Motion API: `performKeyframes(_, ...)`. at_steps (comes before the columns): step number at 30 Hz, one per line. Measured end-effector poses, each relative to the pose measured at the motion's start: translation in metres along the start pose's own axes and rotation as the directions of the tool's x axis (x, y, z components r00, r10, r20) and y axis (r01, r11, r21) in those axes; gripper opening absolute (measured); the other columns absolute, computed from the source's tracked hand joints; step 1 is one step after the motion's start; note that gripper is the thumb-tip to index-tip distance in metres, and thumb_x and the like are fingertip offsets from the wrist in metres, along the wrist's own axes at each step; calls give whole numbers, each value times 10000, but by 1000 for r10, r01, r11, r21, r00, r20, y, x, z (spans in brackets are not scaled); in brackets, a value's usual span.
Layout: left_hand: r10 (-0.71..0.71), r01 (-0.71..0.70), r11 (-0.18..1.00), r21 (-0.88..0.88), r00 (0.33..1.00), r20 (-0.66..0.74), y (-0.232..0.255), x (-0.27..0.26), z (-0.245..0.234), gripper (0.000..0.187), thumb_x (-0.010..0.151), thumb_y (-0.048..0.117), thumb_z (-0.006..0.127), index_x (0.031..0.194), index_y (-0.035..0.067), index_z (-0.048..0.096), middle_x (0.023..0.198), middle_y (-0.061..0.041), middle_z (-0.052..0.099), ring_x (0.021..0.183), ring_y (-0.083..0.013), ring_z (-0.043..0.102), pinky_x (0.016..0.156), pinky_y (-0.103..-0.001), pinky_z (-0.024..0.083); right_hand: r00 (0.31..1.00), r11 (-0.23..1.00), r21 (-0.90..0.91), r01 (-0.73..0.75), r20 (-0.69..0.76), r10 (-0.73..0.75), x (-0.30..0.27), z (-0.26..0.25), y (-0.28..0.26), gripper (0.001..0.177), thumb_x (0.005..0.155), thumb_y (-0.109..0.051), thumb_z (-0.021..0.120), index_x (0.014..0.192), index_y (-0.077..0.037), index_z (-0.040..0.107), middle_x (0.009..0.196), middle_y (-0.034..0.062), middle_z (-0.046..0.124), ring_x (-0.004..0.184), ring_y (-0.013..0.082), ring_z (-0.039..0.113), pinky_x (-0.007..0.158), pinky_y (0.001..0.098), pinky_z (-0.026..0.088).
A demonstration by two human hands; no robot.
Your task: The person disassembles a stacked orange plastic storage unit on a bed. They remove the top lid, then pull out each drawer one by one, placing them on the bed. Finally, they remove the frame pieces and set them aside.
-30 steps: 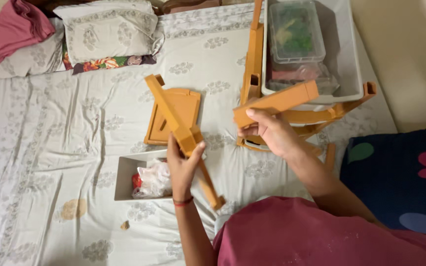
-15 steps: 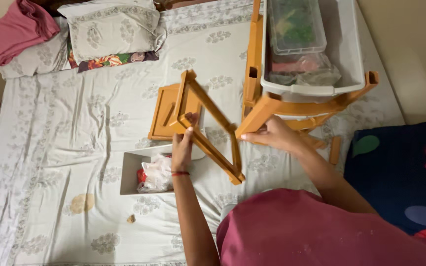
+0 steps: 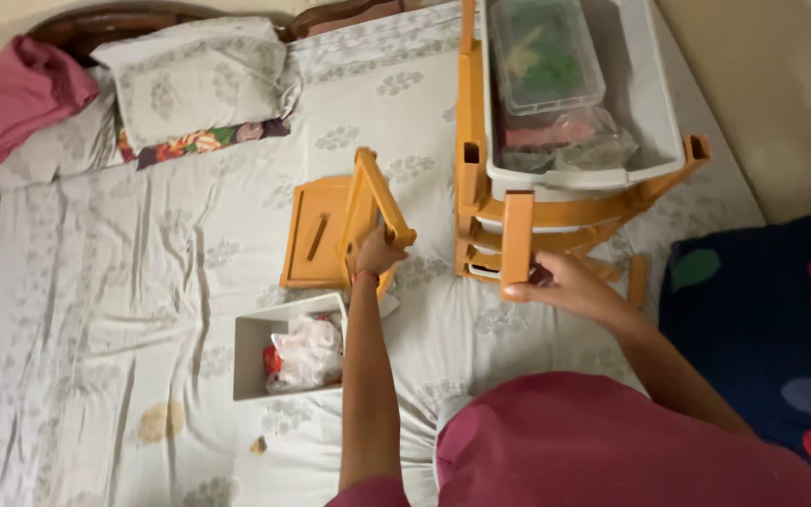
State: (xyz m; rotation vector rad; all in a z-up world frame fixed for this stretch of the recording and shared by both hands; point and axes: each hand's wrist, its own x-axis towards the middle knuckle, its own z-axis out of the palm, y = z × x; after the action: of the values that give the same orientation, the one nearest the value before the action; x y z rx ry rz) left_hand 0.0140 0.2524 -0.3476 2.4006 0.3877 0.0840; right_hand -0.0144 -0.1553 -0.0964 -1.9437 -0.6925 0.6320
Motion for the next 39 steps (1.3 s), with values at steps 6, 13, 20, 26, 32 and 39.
performKeyframes(6, -210, 260, 915, 308, 960, -187, 18, 38, 2, 482, 816, 293, 843, 1210, 122, 624, 1304, -143, 670, 1289, -366, 561, 1023, -492, 488, 989, 988, -62, -144, 28, 146, -26, -12, 34, 400, 846, -425, 760, 1030, -72, 716, 899, 59, 702, 822, 158, 672, 725, 315, 554)
performKeyframes(13, -298, 282, 954, -100, 917, -263, 27, 15, 65, 860, 810, 166, 784, 1512, -9, 318, 1443, -301, 495, 1305, -460, 494, 1055, -500, 441, 922, 897, 224, -380, 17, 387, -80, -16, 96, 341, 840, -349, 772, 997, -61, 678, 894, 55, 734, 840, 150, 689, 742, 321, 560)
performKeyframes(20, -78, -33, 874, -484, 975, -208, 72, -61, 138, 579, 967, 160, 700, 1457, -17, 448, 1455, -232, 564, 1310, -369, 582, 1087, -442, 472, 734, 665, 432, -609, -10, 679, -125, -37, 232, 360, 870, -357, 701, 1163, -147, 715, 995, 41, 744, 868, 160, 676, 780, 319, 552)
performKeyframes(26, 34, -206, 648, -733, 970, -242, 158, -86, 98, 525, 1039, 226, 606, 1478, 13, 413, 1496, -143, 493, 1372, -258, 510, 1062, -427, 500, 582, 483, 663, -571, -88, 809, -111, -44, 317, 370, 940, -309, 732, 1140, 2, 748, 1022, 107, 772, 887, 173, 696, 653, 273, 540)
performKeyframes(32, -33, -125, 727, -676, 976, -216, 215, -86, 57, 507, 1013, 262, 700, 1394, -3, 494, 1405, -155, 577, 1305, -261, 558, 1052, -413, 493, 535, 353, 870, -344, -127, 836, -79, -64, 349, 249, 923, -329, 711, 1069, -128, 733, 994, 3, 762, 889, 129, 715, 745, 301, 574)
performKeyframes(39, -120, -68, 699, -712, 970, -210, 200, -91, 44, 585, 933, 251, 780, 1385, 27, 485, 1414, -138, 541, 1334, -238, 519, 1029, -401, 531, 632, 503, 610, -612, -5, 775, -109, -18, 363, 367, 955, -439, 658, 1158, -136, 704, 1087, 59, 750, 942, 209, 644, 782, 415, 533)
